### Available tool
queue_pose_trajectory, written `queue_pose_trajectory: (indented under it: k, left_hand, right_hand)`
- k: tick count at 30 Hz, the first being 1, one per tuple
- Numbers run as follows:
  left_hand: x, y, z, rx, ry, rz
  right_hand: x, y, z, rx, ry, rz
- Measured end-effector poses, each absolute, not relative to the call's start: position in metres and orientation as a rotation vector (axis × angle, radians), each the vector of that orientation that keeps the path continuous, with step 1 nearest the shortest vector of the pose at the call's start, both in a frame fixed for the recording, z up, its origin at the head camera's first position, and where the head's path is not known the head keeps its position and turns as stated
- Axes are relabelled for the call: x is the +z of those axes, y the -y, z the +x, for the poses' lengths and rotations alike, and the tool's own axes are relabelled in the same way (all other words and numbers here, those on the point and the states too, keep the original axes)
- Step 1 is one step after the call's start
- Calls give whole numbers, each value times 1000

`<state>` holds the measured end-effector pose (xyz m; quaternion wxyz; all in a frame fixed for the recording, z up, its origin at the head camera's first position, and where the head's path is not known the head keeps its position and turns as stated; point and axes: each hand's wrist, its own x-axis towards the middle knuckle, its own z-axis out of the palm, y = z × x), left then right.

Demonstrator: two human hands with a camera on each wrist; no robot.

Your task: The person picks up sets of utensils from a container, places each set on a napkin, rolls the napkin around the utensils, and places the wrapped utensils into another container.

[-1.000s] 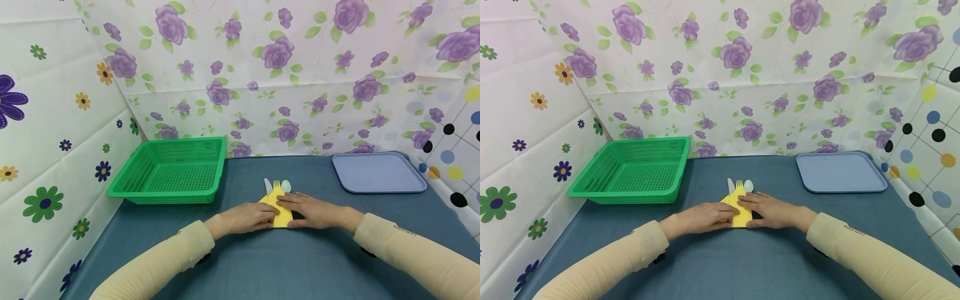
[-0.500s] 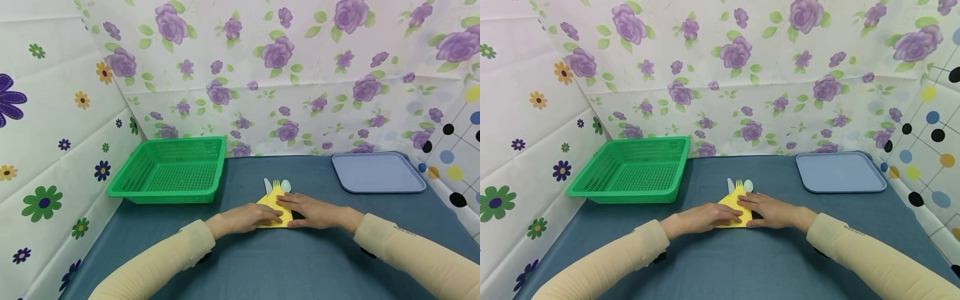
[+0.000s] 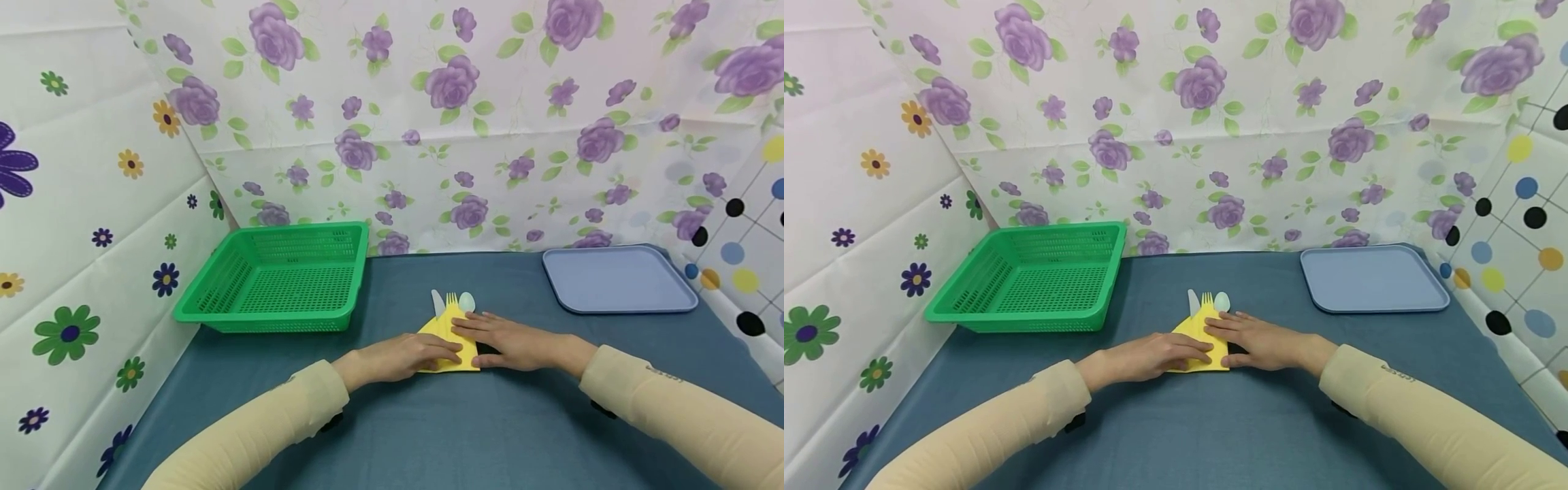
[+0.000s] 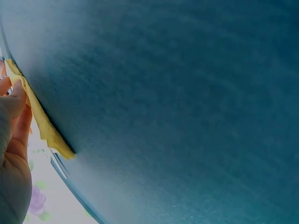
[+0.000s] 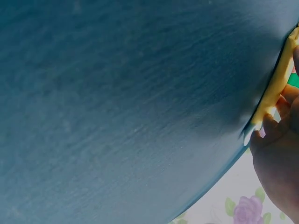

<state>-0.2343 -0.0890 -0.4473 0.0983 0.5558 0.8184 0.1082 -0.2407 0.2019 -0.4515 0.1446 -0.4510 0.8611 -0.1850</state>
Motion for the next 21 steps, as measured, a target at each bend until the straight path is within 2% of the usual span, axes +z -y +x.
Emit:
queue_pose_trajectory:
  k: [21]
  left_hand:
    - [-449,91,-231,304,-2409,1627]
  right_hand:
    - [-450,-188,-240,-487,-2498,-1268]
